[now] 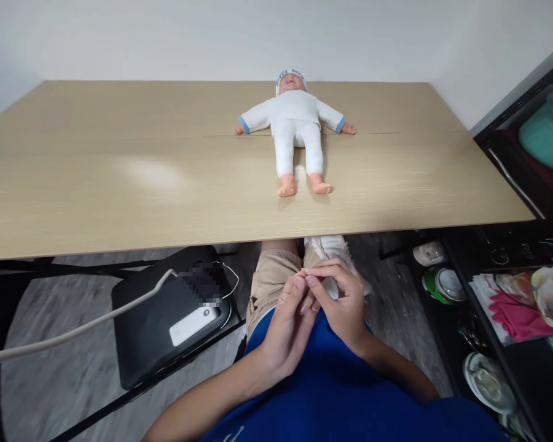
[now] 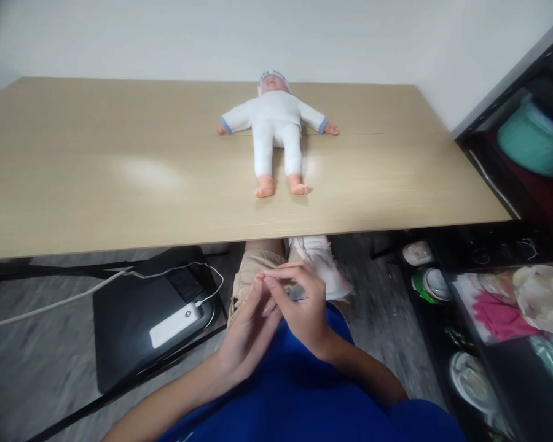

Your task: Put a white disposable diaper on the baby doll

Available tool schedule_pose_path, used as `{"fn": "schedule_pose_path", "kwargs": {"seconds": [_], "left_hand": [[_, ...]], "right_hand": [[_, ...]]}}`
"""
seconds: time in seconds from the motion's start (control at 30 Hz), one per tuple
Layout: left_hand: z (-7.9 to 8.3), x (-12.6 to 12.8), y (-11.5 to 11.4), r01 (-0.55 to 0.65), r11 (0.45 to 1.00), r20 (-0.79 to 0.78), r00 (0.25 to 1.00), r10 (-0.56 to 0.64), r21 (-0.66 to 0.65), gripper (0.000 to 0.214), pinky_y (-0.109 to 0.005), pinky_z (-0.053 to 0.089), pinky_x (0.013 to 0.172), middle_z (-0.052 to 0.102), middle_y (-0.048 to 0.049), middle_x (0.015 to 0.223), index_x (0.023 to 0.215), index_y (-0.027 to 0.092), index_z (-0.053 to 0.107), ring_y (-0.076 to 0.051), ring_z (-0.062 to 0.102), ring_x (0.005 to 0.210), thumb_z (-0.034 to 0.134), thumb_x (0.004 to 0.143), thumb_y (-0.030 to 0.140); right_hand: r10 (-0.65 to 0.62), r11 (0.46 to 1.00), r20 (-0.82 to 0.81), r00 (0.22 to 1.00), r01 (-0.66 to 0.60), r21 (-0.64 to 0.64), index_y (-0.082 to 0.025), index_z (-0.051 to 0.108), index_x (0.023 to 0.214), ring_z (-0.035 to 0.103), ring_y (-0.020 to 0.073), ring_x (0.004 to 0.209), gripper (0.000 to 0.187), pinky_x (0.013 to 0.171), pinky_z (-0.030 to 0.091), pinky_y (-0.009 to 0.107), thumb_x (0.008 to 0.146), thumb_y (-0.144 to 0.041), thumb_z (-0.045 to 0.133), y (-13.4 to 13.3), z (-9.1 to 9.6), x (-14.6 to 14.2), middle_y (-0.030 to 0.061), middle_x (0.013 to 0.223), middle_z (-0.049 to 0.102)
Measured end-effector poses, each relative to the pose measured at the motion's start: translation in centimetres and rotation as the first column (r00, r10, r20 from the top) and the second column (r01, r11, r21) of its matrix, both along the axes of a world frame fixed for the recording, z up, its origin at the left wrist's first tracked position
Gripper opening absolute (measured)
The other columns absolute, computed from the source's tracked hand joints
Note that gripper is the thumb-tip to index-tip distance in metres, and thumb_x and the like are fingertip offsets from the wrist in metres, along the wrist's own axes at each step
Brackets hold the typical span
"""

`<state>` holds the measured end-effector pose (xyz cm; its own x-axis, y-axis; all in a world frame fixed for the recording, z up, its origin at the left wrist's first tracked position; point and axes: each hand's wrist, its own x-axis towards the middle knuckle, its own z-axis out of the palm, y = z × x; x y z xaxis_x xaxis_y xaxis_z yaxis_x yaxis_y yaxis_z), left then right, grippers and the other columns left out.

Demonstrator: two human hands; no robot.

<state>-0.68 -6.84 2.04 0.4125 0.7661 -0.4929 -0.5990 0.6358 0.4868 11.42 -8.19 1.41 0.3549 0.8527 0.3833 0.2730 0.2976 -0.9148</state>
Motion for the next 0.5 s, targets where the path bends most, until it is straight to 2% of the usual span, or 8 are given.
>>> {"fn": "schedule_pose_path", "kwargs": {"seconds": [0.2,0.33,0.5], "left_hand": [[0.11,0.22,0.14,-0.007,1.0,-0.022,1.0,0.008,0.012,0.043,-0.024,0.054,0.074,0.063,0.0022,0.085,0.095,0.022,0.074,-0.012,0.062,0.081,0.102,0.085,0.054],[0.0,0.29,0.17,-0.034,0.999,-0.032,0.999,0.034,0.024,0.041,-0.022,0.052,0.072,0.062,0.0032,0.085,0.093,0.021,0.071,-0.011,0.061,0.079,0.101,0.087,0.048],[-0.44,0.25,-0.02,-0.08,0.994,-0.061,0.995,0.085,0.074,0.047,-0.02,0.052,0.072,0.06,0.0038,0.086,0.088,0.02,0.065,-0.009,0.055,0.077,0.104,0.084,0.046]], "right_hand": [[-0.073,0.997,0.071,0.995,0.071,0.03,-0.028,0.08,0.106,0.079,0.0199,0.095,0.009,0.088,0.066,0.035,0.105,-0.019,0.08,0.3,-0.02,0.0,0.0012,0.1,0.082],[-0.175,0.98,0.218,0.96,0.148,0.134,-0.03,0.08,0.114,0.081,0.0202,0.091,0.017,0.084,0.068,0.036,0.104,-0.016,0.081,0.15,-0.09,-0.02,0.002,0.1,0.082],[-0.257,0.951,0.357,0.898,0.168,0.261,-0.033,0.082,0.118,0.083,0.0197,0.088,0.026,0.08,0.068,0.035,0.103,-0.012,0.081,0.01,-0.21,0.1,0.0005,0.099,0.086]]}}
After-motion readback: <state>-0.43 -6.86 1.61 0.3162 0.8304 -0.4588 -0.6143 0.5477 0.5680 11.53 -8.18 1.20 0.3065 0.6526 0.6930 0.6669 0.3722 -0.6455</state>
